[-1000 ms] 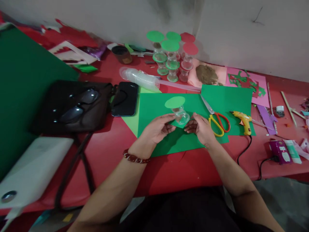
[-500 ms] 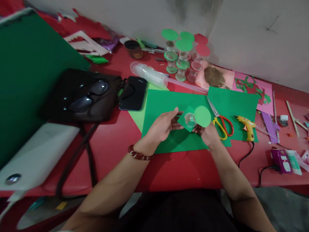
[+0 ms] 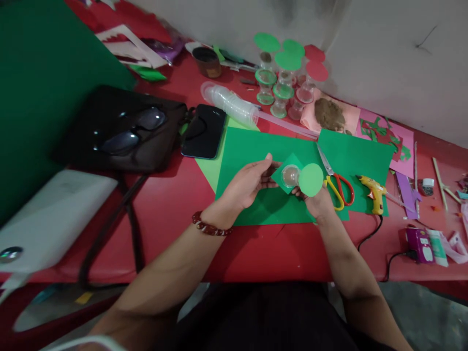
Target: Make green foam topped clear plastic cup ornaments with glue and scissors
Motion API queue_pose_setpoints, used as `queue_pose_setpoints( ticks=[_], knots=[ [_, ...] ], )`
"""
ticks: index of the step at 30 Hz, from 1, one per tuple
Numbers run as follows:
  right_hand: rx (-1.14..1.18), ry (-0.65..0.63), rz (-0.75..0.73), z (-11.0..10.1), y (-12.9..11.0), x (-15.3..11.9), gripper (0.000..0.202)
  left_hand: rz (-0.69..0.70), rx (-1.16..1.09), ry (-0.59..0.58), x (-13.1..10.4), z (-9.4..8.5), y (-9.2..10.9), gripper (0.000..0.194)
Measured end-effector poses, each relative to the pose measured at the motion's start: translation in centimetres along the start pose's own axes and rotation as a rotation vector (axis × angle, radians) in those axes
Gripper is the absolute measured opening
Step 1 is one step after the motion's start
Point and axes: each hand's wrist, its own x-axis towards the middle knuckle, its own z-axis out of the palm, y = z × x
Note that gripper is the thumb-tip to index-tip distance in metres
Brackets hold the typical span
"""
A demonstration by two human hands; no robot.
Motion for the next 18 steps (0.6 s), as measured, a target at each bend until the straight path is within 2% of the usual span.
queue_pose_setpoints(
  ticks=[6,10,12,16,18],
  knots=[
    [-0.043,-0.057,0.018,-0.5,-0.5,0.1,0.030,0.119,-0.040,0.070,0.0,-0.2,0.6,0.033],
    [0.000,-0.025,0.010,-0.7,-0.5,0.1,0.028,0.143,-0.069,0.146,-0.2,-0.3,1.5,0.028],
    [0.039,0.026,-0.008,-0.7,-0.3,0.1,0.031,0.127,-0.055,0.105,-0.3,-0.3,1.7,0.028],
    [0.062,0.072,-0.061,-0.4,0.0,0.1,0.040,0.048,0.010,-0.083,-0.4,0.0,0.7,0.037],
    [0.016,0.039,-0.067,-0.3,0.0,0.1,0.044,0.041,0.028,-0.088,-0.2,0.1,-0.1,0.037]
  ],
)
